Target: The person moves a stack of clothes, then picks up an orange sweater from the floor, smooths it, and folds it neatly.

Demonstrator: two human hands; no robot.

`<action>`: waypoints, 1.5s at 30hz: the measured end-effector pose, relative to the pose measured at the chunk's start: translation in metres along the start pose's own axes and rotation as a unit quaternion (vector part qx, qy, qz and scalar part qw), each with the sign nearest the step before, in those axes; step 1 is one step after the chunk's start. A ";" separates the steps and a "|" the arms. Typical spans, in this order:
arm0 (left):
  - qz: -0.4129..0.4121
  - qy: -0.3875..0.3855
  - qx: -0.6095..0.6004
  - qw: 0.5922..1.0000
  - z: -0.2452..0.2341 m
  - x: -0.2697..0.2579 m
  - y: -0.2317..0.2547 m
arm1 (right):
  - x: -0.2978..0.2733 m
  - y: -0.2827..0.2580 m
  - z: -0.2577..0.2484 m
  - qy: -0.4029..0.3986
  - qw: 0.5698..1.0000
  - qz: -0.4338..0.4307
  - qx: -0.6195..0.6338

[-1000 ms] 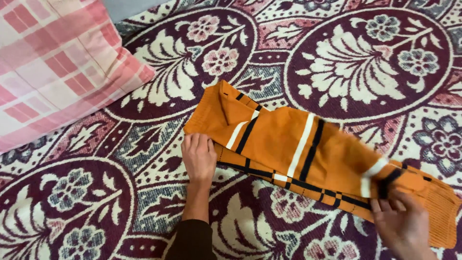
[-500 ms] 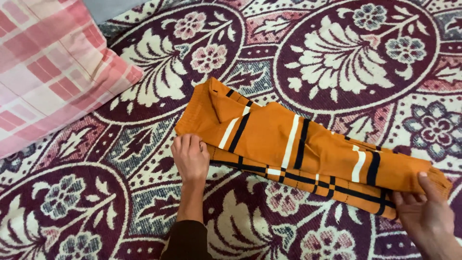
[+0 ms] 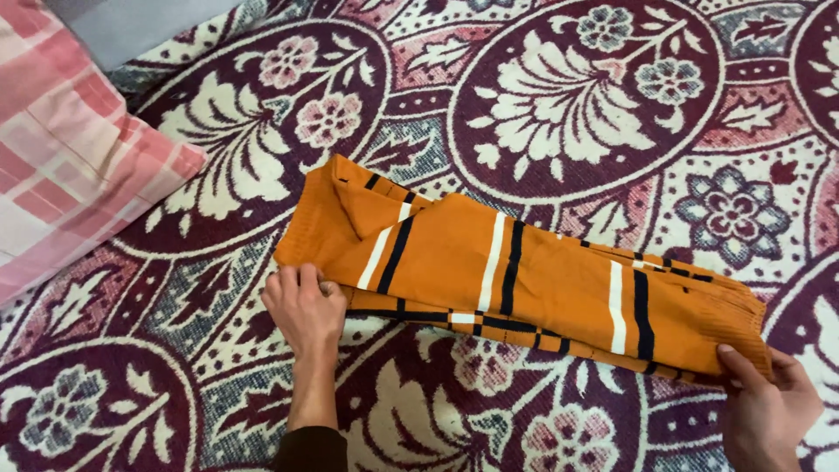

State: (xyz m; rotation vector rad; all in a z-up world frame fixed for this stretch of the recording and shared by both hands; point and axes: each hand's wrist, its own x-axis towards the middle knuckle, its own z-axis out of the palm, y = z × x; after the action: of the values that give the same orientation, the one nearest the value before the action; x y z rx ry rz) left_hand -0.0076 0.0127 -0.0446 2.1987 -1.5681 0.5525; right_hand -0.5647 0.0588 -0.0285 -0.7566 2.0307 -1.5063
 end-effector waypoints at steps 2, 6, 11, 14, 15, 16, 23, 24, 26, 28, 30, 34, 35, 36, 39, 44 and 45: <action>0.003 0.006 0.004 1.000 -0.002 0.000 0.000 | 0.003 0.006 -0.003 0.015 0.999 -0.034 -0.011; 0.014 0.030 -0.003 0.999 -0.001 0.002 0.000 | -0.025 -0.068 0.021 0.009 0.964 -0.067 -0.256; 0.022 0.045 -0.034 0.998 -0.006 0.008 0.007 | -0.060 -0.131 0.095 -0.097 0.869 -0.379 -0.301; 0.014 0.171 -0.148 0.974 0.004 0.024 0.043 | -0.094 -0.161 0.186 -0.332 0.818 -0.440 -0.166; 0.042 0.168 -0.224 0.959 0.019 0.026 0.059 | -0.103 -0.158 0.215 -0.336 0.756 -0.545 -0.137; 0.067 0.163 -0.299 0.938 0.034 0.027 0.076 | -0.113 -0.154 0.245 -0.338 0.681 -0.641 -0.107; 0.064 -0.080 -0.179 0.978 -0.030 0.015 0.110 | -0.107 -0.121 0.306 -0.448 0.611 -0.577 -0.305; 0.068 -0.113 -0.168 0.977 -0.031 0.016 0.109 | -0.105 -0.118 0.308 -0.454 0.601 -0.572 -0.325; 0.071 -0.149 -0.157 0.974 -0.031 0.017 0.109 | -0.102 -0.122 0.311 -0.461 0.591 -0.565 -0.345; 0.072 -0.146 -0.135 0.977 -0.031 0.017 0.110 | -0.101 -0.138 0.313 -0.519 0.622 -0.433 -0.395; 0.072 -0.139 -0.143 0.977 -0.033 0.016 0.111 | -0.084 -0.131 0.317 -0.490 0.651 -0.404 -0.416; 0.073 -0.111 -0.158 0.979 -0.033 0.016 0.111 | -0.073 -0.115 0.305 -0.350 0.678 -0.475 -0.439; 0.071 -0.109 -0.157 0.979 -0.032 0.017 0.112 | -0.081 -0.120 0.291 -0.351 0.676 -0.478 -0.437; 0.070 -0.108 -0.155 0.979 -0.032 0.016 0.111 | -0.090 -0.124 0.276 -0.361 0.688 -0.500 -0.383; 0.068 -0.078 -0.164 0.981 -0.026 0.015 0.118 | -0.110 -0.125 0.231 -0.391 0.658 -0.596 -0.245; 0.027 -0.007 -0.281 0.959 -0.039 0.016 0.107 | -0.128 -0.109 0.219 -0.407 0.574 -0.693 -0.158; -0.124 -0.015 -0.288 0.950 -0.042 0.018 0.106 | -0.128 -0.109 0.219 -0.414 0.581 -0.683 -0.156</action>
State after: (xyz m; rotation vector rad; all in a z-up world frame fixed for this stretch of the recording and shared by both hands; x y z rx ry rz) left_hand -0.1071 -0.0123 0.0088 1.9030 -1.2339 -0.0226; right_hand -0.3085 -0.0291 0.0264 -2.8885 0.6961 -0.8003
